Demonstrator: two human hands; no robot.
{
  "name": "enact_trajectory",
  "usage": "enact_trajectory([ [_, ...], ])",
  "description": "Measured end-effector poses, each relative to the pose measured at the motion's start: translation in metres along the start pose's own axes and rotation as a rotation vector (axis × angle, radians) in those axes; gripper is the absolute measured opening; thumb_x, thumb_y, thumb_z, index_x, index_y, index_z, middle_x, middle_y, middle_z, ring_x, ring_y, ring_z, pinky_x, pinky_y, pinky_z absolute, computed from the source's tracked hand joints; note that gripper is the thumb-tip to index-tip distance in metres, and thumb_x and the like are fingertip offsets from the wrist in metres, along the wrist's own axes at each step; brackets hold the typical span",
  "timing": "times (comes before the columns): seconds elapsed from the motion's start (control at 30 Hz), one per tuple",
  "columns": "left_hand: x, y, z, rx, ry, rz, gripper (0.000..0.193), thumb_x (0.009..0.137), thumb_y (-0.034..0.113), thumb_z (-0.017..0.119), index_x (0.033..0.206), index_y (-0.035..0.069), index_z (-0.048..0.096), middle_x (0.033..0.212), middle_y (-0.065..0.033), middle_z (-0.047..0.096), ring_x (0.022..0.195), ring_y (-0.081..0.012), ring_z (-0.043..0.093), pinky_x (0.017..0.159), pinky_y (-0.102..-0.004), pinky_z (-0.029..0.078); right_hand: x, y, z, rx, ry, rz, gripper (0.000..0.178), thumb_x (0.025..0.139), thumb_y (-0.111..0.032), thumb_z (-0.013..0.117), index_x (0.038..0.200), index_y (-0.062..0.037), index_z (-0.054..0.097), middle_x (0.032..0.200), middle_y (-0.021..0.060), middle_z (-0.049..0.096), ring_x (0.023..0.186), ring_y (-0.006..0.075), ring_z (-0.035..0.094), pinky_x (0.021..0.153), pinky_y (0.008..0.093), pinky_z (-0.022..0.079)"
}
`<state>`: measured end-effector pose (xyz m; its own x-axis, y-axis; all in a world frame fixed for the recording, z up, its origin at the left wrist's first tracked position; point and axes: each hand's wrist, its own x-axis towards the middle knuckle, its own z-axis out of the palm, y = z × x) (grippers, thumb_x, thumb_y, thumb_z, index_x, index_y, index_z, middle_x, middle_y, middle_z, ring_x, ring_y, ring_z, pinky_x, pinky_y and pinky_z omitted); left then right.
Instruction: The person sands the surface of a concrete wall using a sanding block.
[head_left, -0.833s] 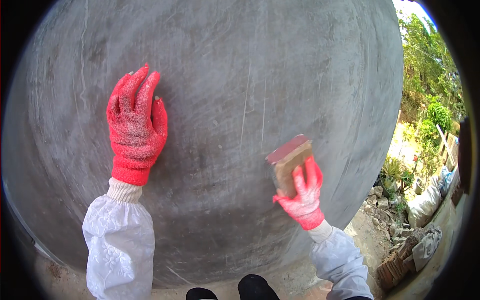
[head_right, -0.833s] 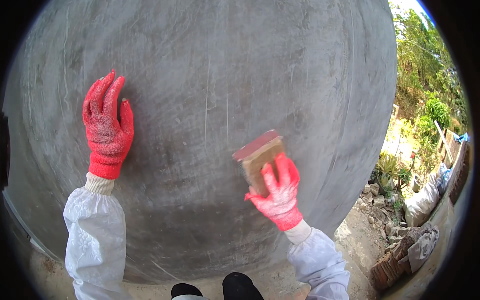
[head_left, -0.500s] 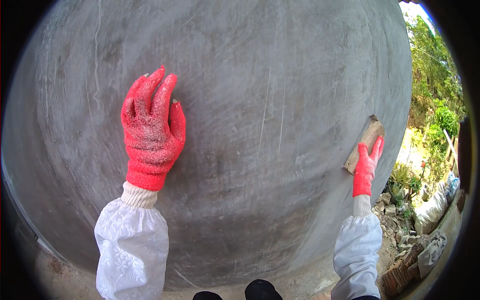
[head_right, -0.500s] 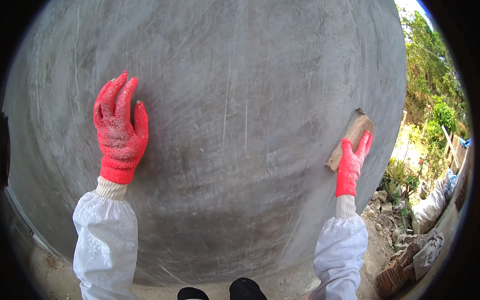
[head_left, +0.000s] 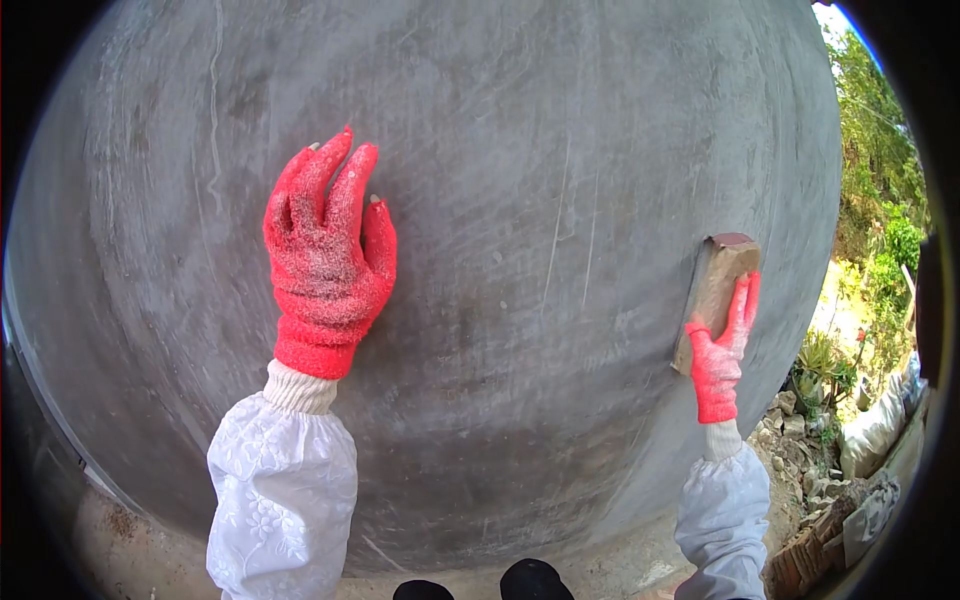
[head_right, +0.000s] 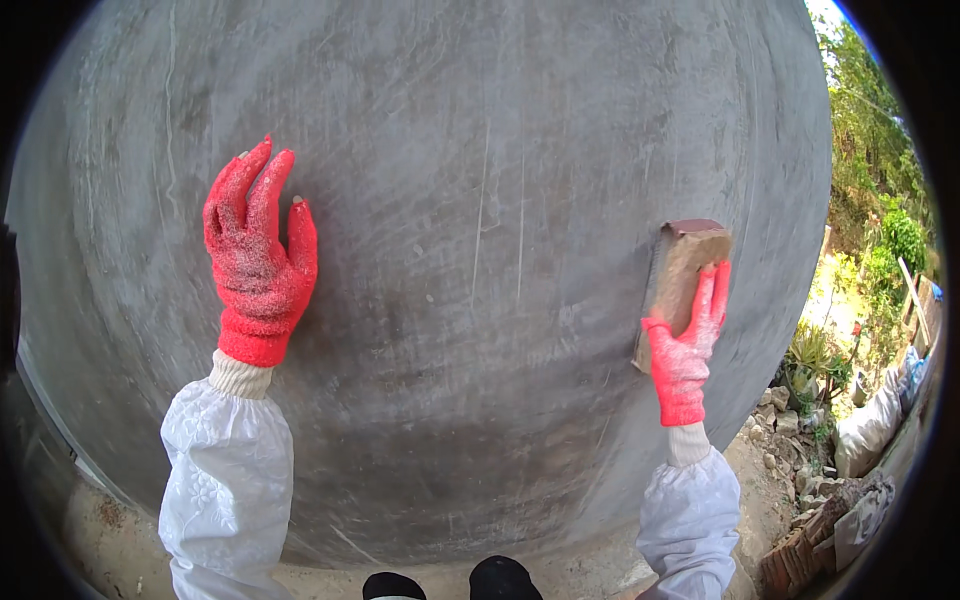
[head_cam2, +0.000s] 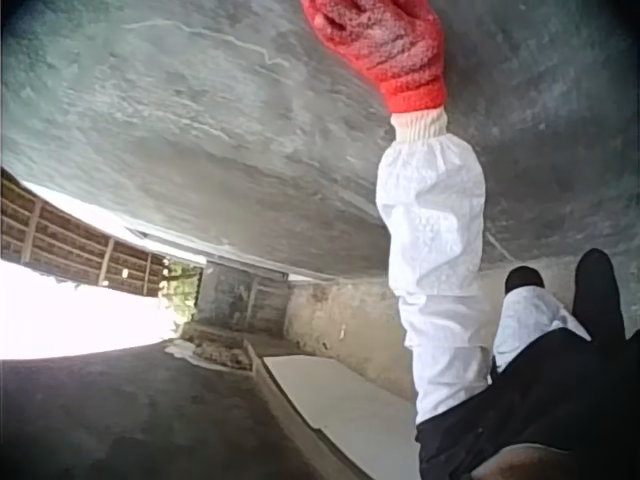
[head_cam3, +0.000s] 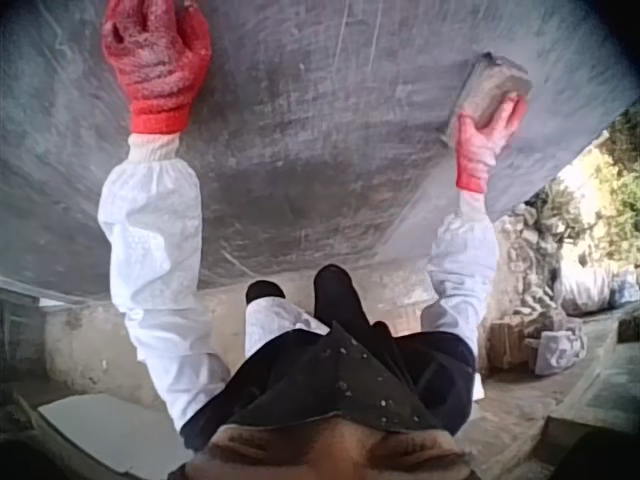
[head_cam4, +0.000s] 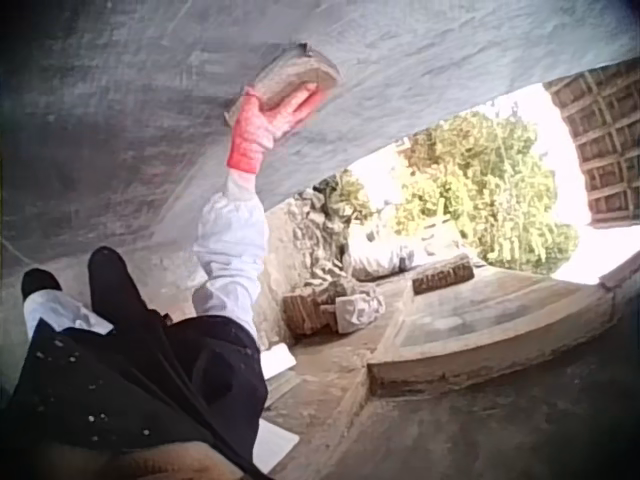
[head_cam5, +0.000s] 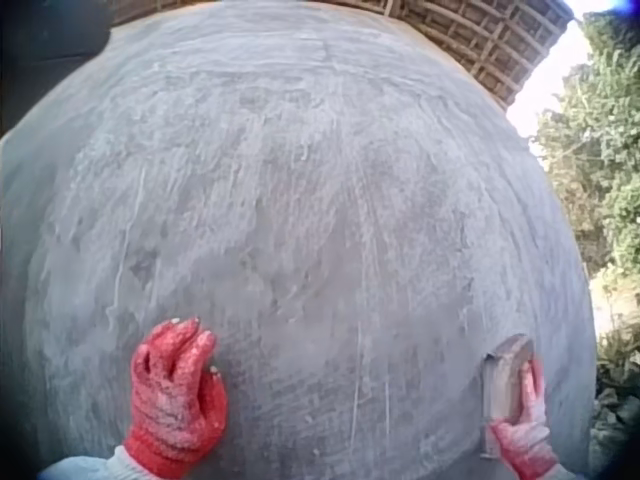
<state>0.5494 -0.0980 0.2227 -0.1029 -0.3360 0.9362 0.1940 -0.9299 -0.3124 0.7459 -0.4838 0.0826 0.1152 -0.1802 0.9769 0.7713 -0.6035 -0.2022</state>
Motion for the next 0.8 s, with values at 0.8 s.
enact_trajectory([
  [0.8, -0.007, -0.006, 0.0, 0.05, -0.03, -0.004, 0.051, 0.085, 0.001, 0.065, 0.134, 0.012, 0.058, 0.143, -0.0065, 0.053, 0.132, -0.0294, 0.047, 0.112, -0.0418, 0.036, -0.028, -0.033, 0.02, -0.08, -0.014, -0.048, 0.097, 0.065, -0.012, 0.085, 0.152, -0.0089, 0.04, 0.157, 0.0188, 0.034, 0.141, 0.0388, 0.037, 0.113, 0.0449, 0.035],
])
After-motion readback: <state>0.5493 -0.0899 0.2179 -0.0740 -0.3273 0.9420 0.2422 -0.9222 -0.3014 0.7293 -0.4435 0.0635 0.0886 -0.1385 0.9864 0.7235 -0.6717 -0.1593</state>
